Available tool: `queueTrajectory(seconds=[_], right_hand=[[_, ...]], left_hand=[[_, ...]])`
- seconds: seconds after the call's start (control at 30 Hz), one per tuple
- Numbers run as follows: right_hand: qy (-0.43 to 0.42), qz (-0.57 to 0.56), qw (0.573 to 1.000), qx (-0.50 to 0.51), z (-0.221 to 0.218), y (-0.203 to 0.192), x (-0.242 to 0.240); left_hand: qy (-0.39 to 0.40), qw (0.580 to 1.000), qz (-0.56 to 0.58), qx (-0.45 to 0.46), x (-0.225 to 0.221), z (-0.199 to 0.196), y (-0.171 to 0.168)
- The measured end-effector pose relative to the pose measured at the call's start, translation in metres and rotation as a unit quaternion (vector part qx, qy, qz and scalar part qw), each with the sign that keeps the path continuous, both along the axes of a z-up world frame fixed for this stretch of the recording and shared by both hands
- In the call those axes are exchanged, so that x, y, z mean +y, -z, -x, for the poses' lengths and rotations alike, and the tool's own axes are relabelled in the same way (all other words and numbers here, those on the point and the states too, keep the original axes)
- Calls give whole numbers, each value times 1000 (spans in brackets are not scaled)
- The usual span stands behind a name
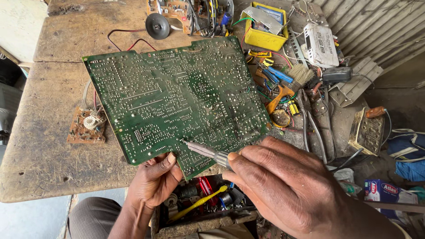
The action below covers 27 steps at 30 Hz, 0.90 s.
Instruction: The person is soldering electronic components on a large circuit board and using a brush to clean the surface of the board.
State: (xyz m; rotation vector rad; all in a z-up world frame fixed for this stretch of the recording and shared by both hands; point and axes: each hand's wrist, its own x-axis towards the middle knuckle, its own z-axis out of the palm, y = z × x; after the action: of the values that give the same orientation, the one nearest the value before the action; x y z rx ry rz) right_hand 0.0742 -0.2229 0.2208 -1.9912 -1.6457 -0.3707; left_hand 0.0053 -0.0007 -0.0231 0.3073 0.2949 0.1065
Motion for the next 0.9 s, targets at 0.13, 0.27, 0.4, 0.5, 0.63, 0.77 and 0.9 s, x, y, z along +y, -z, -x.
queueTrajectory(seconds=[0.13,0.27,0.4,0.5,0.63,0.77,0.9], right_hand=[[-2,0,1000,-2,-1,-1,1],[0,12,1000,6,-2,0,0],[7,-4,1000,-26,-5,9,-3],[35,-10,999,-32,-6,20,-6],[95,-27,993,-57,-9,44,-9],[133,-30,989,-48,-9,54,-12],[136,-33,990,-30,-8,50,-10]], left_hand=[[-11,1000,2,4,-1,0,1],[-11,1000,9,-17,5,2,30],[22,990,-39,-134,9,0,58],[14,999,-2,-28,0,-9,26],[0,998,48,38,-4,-6,-28],[24,995,78,-59,-3,-6,-21],[15,998,62,-20,-3,-6,-12]])
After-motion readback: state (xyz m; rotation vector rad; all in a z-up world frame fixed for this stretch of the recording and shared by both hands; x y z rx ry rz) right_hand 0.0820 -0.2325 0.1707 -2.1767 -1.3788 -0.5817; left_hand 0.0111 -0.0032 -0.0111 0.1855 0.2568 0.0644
